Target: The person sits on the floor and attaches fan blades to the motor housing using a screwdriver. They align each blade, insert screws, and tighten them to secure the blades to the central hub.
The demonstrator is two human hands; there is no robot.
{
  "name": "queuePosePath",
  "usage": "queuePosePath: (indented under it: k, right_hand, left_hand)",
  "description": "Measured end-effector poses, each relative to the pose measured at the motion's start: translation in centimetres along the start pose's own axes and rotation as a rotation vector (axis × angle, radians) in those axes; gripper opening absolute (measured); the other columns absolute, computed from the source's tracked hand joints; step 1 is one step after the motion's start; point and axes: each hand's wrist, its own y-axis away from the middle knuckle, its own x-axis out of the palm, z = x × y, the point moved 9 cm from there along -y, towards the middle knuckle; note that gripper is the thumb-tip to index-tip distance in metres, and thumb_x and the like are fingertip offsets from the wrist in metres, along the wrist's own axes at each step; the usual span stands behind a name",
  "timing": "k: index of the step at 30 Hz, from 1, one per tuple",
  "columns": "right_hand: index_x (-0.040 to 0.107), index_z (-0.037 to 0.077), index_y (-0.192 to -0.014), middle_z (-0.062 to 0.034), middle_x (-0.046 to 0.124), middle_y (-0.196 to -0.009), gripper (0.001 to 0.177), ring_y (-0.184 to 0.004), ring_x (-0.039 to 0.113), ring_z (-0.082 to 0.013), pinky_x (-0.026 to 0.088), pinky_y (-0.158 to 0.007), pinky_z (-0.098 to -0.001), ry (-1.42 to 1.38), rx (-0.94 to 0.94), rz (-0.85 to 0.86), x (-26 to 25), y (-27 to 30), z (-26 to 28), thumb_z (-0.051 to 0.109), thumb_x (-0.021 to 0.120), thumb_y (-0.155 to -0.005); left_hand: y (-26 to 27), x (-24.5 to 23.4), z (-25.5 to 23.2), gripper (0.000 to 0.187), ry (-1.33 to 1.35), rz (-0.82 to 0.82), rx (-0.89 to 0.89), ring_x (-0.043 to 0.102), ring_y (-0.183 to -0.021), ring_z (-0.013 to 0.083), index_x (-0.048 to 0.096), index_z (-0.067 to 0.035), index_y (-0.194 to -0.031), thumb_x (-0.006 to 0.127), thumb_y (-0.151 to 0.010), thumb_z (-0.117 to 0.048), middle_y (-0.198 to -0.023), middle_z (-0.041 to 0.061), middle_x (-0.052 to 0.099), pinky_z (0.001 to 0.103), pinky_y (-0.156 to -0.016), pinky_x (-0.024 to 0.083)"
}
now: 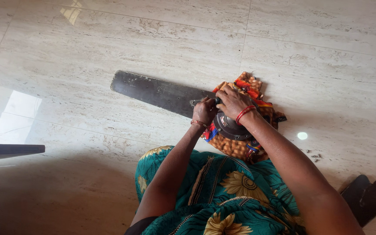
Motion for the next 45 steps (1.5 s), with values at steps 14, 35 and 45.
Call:
queuePosePath:
  k: [14,35,45]
  right_hand:
    - [0.066,0.008,-0.101,-0.0064,0.063,-0.105,0.019,-0.095,0.07,-0.026,0.06,-0.079,-0.0378,-0.04,-0.174,-0.009,2.2,-0.6,0.8,0.012,0.075,-0.084]
    - [0.069,0.008,-0.108,-0.0092,0.069,-0.107,0.032,-0.094,0.073,-0.0271,0.06,-0.078,-0.0409,-0.155,-0.173,-0.084,1.4,0.0,1.2,0.03,0.07,-0.085]
    - [0.06,0.0,-0.106,-0.0167,0.067,-0.105,0.04,-0.096,0.07,-0.0325,0.059,-0.077,-0.0437,-0.078,0.003,0.097,2.7,-1.2,0.6,0.031,0.077,-0.086]
  left_hand:
    - [-0.2,1.0,2.0,0.023,0.003,0.15,-0.007,0.073,-0.084,0.0356,0.071,-0.007,-0.1,0.076,-0.085,-0.024,-0.092,0.016,0.074,0.044,-0.071,0.057]
    - [-0.7,3.0,4.3,0.026,0.041,0.211,-0.108,0.076,-0.087,0.0328,0.075,-0.007,-0.103,0.078,-0.082,-0.022,-0.088,0.019,0.075,0.039,-0.072,0.059]
    - [0.3,1.7,3.7,0.034,0.081,0.14,-0.172,0.076,-0.088,0.033,0.074,-0.008,-0.11,0.078,-0.079,-0.021,-0.09,0.018,0.075,0.041,-0.073,0.059]
